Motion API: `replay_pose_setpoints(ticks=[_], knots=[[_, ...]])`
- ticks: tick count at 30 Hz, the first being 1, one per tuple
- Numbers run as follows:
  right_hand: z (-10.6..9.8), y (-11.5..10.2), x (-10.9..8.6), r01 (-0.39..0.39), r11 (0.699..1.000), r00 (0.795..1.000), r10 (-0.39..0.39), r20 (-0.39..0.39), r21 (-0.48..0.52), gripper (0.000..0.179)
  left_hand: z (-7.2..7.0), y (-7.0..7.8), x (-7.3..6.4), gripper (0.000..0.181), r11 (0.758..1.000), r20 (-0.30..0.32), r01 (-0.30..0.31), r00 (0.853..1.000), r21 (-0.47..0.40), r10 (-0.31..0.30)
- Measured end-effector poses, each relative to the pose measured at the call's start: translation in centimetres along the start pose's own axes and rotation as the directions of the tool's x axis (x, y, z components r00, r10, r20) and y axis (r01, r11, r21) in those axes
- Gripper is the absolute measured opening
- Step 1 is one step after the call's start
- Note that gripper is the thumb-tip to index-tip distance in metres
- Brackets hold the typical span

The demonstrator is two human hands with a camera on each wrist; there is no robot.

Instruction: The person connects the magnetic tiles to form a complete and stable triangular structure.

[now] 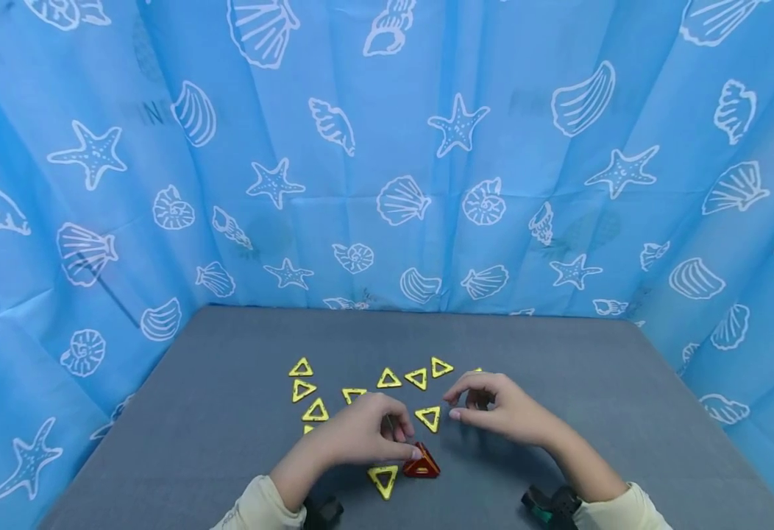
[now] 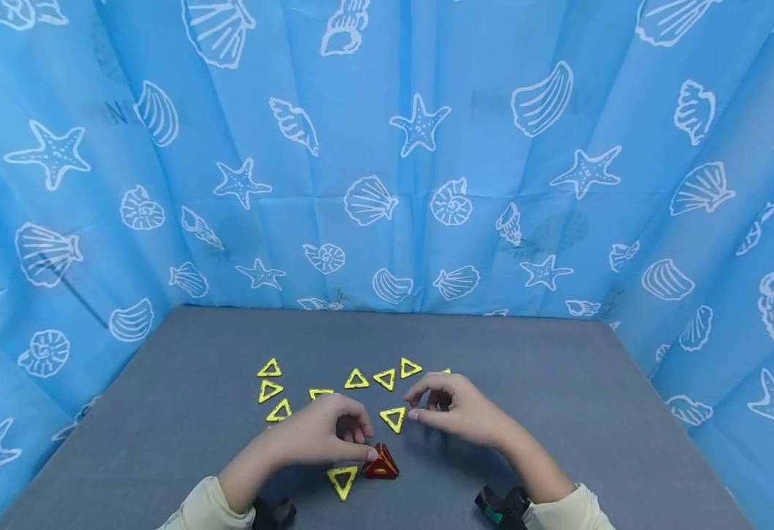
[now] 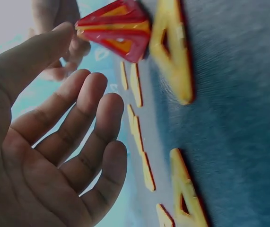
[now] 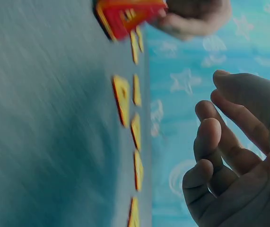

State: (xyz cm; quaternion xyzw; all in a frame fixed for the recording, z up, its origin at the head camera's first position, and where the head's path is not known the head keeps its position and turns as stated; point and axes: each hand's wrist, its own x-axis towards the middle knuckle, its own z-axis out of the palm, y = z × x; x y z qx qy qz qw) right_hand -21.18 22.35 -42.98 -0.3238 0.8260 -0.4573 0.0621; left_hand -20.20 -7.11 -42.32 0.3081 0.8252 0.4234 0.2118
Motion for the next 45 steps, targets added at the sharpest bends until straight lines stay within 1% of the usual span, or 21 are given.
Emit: replay_pose_setpoints(ticks=[4,7,10,14,18,20,25,27,36,41,45], knots=[[-1.6,0.9,0.5,-0.034,0.999,0.997,0.03,-0.078,-0.04,0.015,-0.4,-0.1,1.0,0.011,1.0,-0.026,-0.019,0.999,-0.009,0.019],[-2.7,1.8,0.9,-0.076,0.996,0.992,0.07,-0.109,-0.054,0.017,-0.5,-0.2,1.9,0.01,1.0,-0.053,-0.025,0.998,-0.008,0.025],[-3.4,2.9,1.2,-0.133,0.99,0.985,0.126,-0.117,-0.054,0.024,-0.5,-0.3,2.9,0.012,1.0,-0.079,-0.016,0.997,0.008,0.017],[-4.2,4.4,1.3,-0.21,0.977,0.971,0.203,-0.124,-0.049,0.029,-0.5,-0.4,4.1,0.016,0.999,-0.095,0.002,0.995,0.035,0.001],[-4.6,5.5,1.3,-0.238,0.97,0.964,0.229,-0.138,-0.055,0.029,-0.4,-0.7,5.2,0.019,0.999,-0.099,0.02,0.995,0.045,-0.016],[-4.8,5.9,1.3,-0.236,0.97,0.965,0.227,-0.134,-0.057,0.03,-0.3,-0.9,5.6,0.02,0.998,-0.092,0.044,0.995,0.044,-0.04],[-5.0,6.6,1.2,-0.181,0.981,0.981,0.176,-0.077,-0.065,0.033,-0.2,-1.4,5.9,0.021,0.994,-0.066,0.097,0.993,0.059,-0.093],[-5.1,6.9,1.2,-0.164,0.984,0.985,0.16,-0.059,-0.067,0.033,-0.1,-1.5,6.0,0.021,0.993,-0.06,0.102,0.993,0.065,-0.098],[-5.4,7.8,1.2,-0.194,0.977,0.981,0.192,-0.029,-0.092,0.035,0.1,-2.0,6.3,0.019,0.99,-0.039,0.12,0.992,0.077,-0.118],[-5.3,7.8,1.2,-0.198,0.978,0.98,0.197,-0.019,-0.071,0.036,0.2,-1.8,6.1,0.019,0.989,-0.028,0.13,0.991,0.075,-0.128],[-5.1,7.6,1.2,-0.201,0.976,0.979,0.2,-0.022,-0.084,0.036,0.4,-1.6,5.9,0.02,0.986,-0.039,0.143,0.989,0.082,-0.141]])
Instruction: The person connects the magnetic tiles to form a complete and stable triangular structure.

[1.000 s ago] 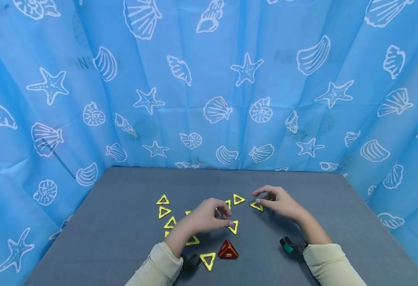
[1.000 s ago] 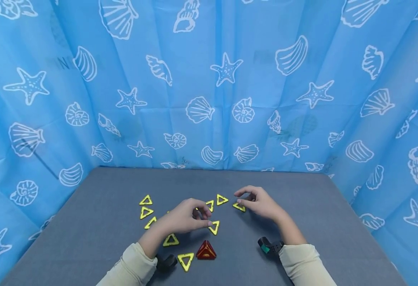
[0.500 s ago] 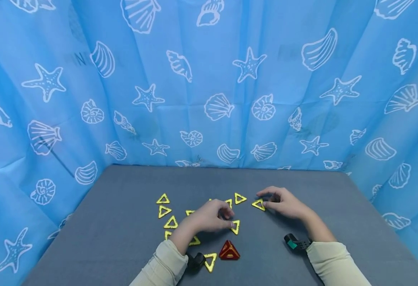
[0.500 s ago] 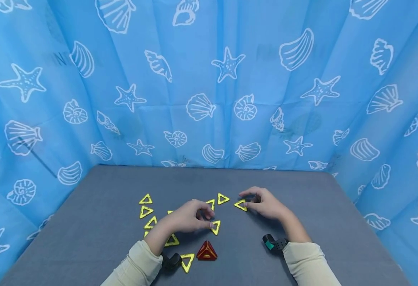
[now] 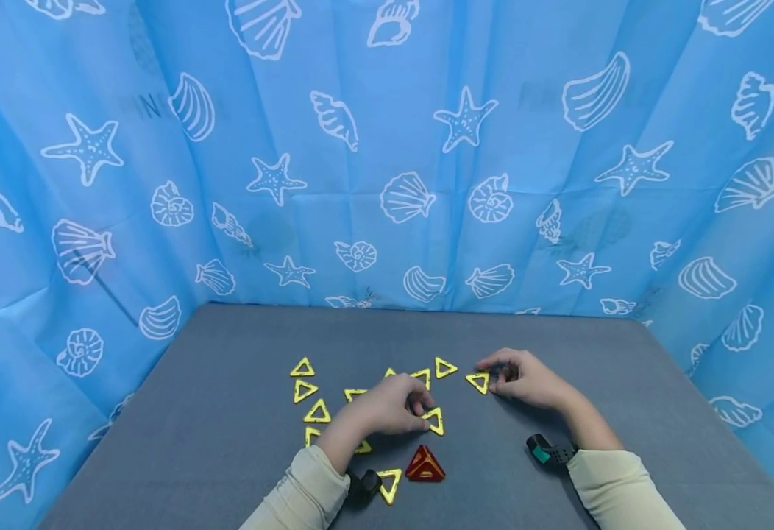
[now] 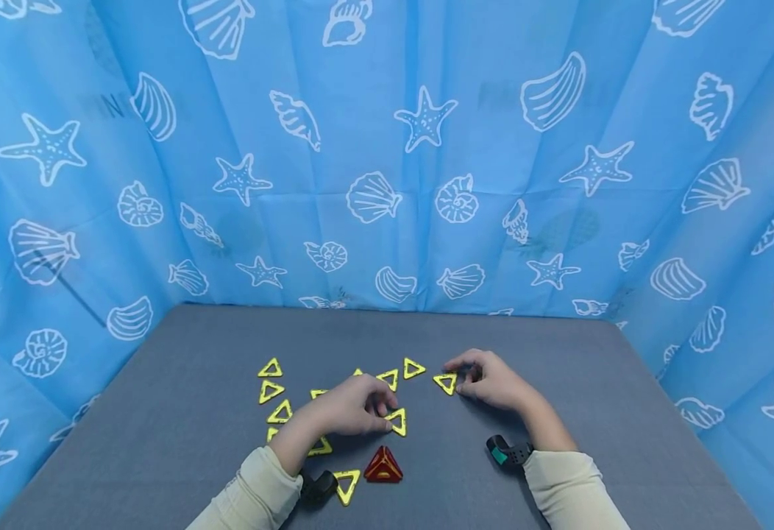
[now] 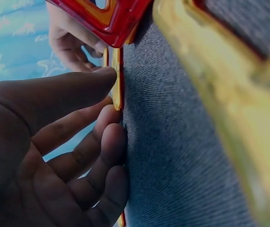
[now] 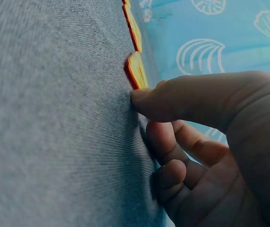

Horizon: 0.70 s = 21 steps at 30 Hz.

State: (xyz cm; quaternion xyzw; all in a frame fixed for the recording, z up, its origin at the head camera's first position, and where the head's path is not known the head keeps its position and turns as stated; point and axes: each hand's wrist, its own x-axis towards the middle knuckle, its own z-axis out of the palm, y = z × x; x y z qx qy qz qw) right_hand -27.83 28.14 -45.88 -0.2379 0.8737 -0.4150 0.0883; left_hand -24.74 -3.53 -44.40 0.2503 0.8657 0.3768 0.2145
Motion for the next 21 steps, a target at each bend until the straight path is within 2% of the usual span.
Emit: replay_pose_setpoints(ticks=[6,12,21], knots=[[-0.05,-0.17,0.01,-0.04,0.999,0.999,0.04,0.008,-0.032,0.038,0.18,0.27,-0.3,0.021,1.0,-0.003,0.009,1.0,-0.005,-0.009],[0.1,-0.37,-0.1,-0.063,0.996,0.998,0.064,0.013,-0.057,0.03,0.34,0.24,-0.48,0.021,1.0,-0.017,0.004,1.0,0.002,-0.004],[0.3,-0.79,-0.05,-0.037,0.998,0.999,0.039,0.026,-0.05,0.025,0.43,0.16,-0.59,0.021,1.0,-0.038,-0.003,0.999,0.024,0.004]])
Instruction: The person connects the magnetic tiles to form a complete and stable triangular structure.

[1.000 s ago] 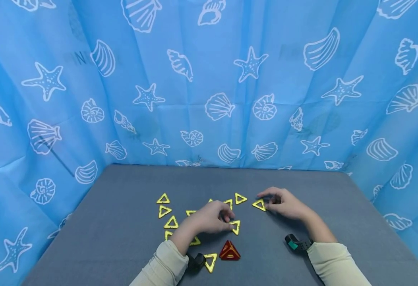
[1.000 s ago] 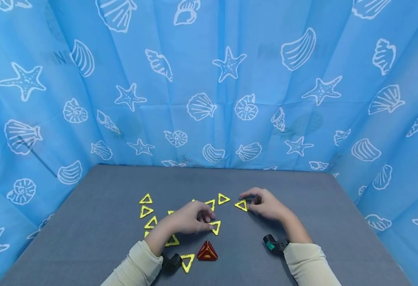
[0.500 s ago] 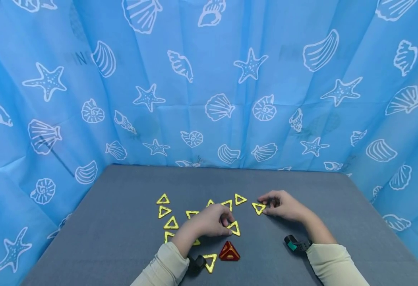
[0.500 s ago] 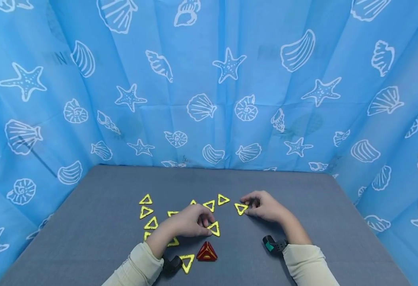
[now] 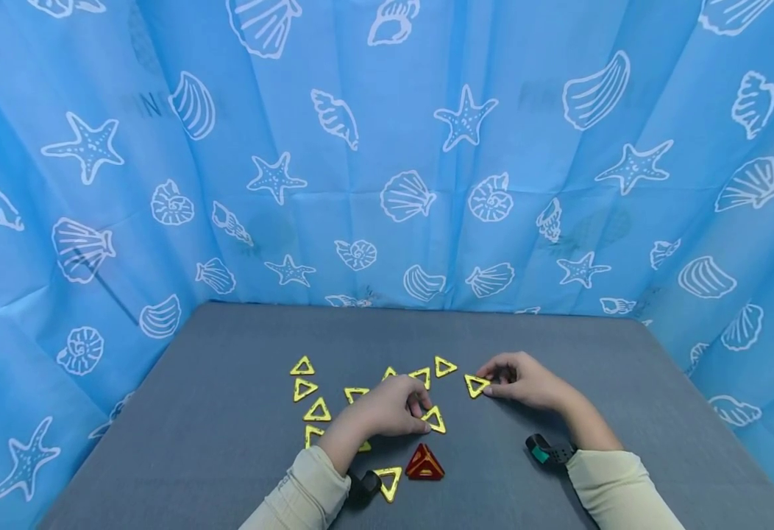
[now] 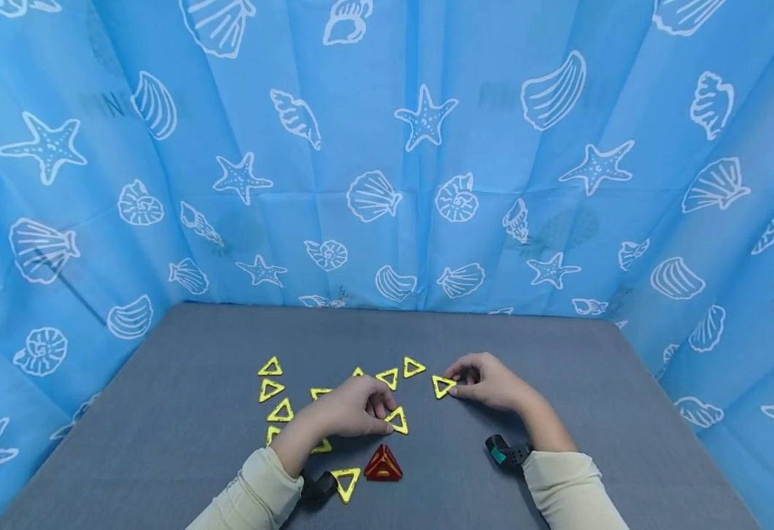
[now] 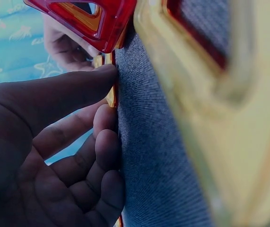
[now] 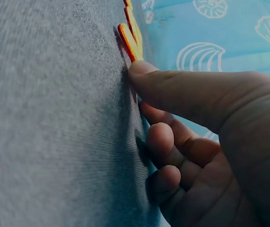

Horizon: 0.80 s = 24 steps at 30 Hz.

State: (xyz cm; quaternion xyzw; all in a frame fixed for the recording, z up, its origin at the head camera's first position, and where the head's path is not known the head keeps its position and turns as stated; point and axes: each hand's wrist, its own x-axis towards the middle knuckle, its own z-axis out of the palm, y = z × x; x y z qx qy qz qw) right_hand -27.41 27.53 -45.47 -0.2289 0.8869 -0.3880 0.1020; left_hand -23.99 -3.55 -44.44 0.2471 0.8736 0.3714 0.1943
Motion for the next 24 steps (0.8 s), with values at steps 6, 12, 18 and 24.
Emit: replay_pose_setpoints(ticks=[6,12,18,24], knots=[[0.1,-0.2,0.2,-0.007,1.0,1.0,0.007,0.019,-0.008,0.021,0.0,0.0,0.0,0.021,1.0,-0.005,0.001,1.0,-0.006,-0.001],[0.7,-0.9,0.4,-0.007,1.0,0.997,0.006,0.082,0.011,0.02,0.0,0.0,0.1,0.021,1.0,-0.008,0.009,1.0,-0.003,-0.009],[1.6,-2.1,0.6,-0.004,0.999,0.99,-0.003,0.139,0.046,0.019,0.0,0.1,0.1,0.02,1.0,-0.005,0.023,1.0,-0.005,-0.023],[2.4,-3.1,0.7,0.015,0.998,0.984,-0.026,0.175,0.062,0.018,-0.1,0.1,0.1,0.02,0.999,-0.001,0.031,1.0,-0.01,-0.031]])
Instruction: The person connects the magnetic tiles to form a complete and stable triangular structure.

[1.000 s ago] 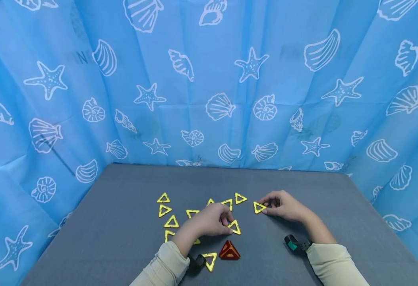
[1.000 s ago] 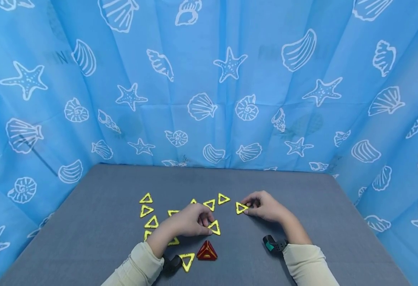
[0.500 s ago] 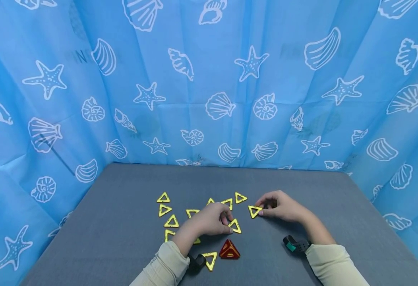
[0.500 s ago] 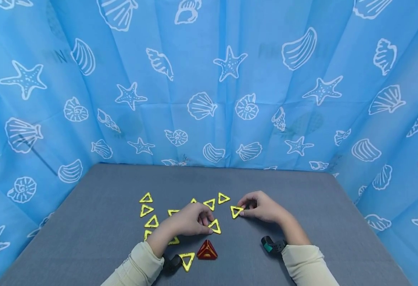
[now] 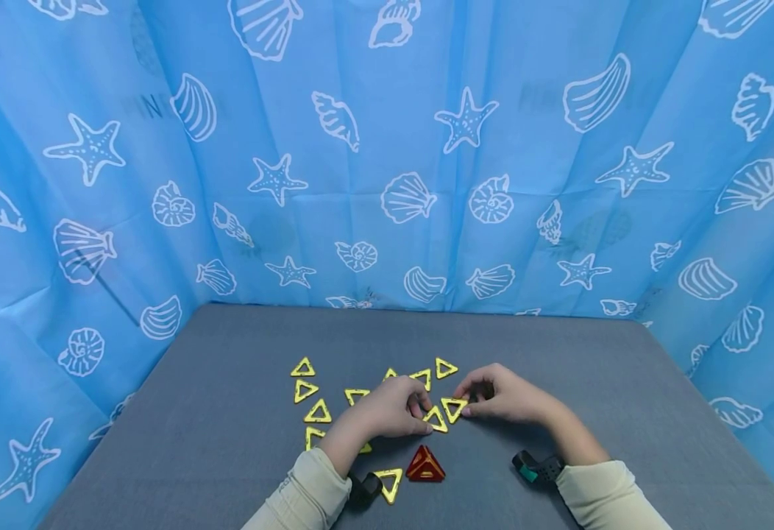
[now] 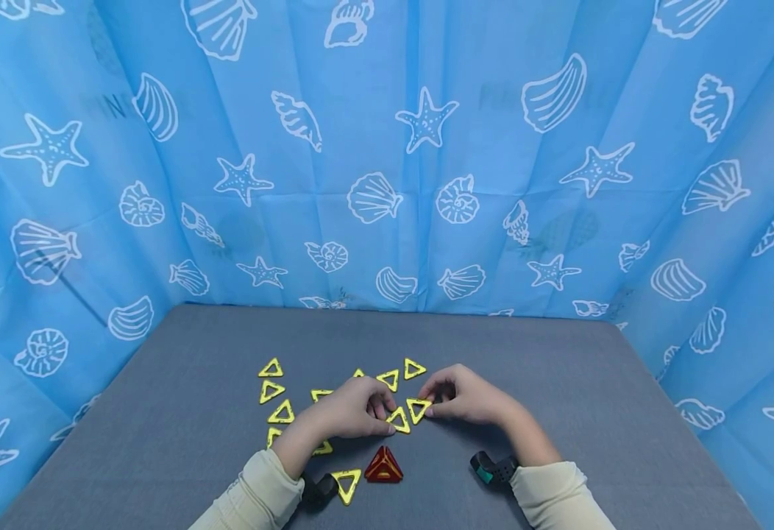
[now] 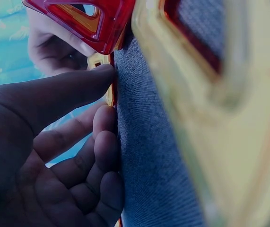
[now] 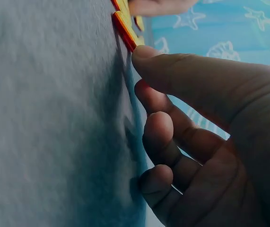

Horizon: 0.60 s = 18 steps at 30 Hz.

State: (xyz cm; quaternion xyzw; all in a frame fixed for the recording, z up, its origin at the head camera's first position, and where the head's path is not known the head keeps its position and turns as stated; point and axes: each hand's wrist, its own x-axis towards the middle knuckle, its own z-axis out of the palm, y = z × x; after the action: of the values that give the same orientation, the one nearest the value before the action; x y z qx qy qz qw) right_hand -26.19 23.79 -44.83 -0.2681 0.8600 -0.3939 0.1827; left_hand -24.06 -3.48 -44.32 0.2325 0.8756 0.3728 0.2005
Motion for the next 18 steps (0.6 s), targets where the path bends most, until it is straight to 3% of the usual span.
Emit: replay_pose_setpoints(ticks=[6,18], knots=[[0.4,-0.4,0.1,0.039,0.999,0.999,-0.04,0.019,0.038,0.018,0.1,-0.2,0.1,0.02,1.0,0.002,0.011,1.0,0.001,-0.011],[1.0,-1.3,0.2,0.104,0.994,0.994,-0.102,-0.042,0.045,0.019,-0.1,-0.3,0.4,0.037,0.999,0.026,0.001,1.0,-0.034,0.0]])
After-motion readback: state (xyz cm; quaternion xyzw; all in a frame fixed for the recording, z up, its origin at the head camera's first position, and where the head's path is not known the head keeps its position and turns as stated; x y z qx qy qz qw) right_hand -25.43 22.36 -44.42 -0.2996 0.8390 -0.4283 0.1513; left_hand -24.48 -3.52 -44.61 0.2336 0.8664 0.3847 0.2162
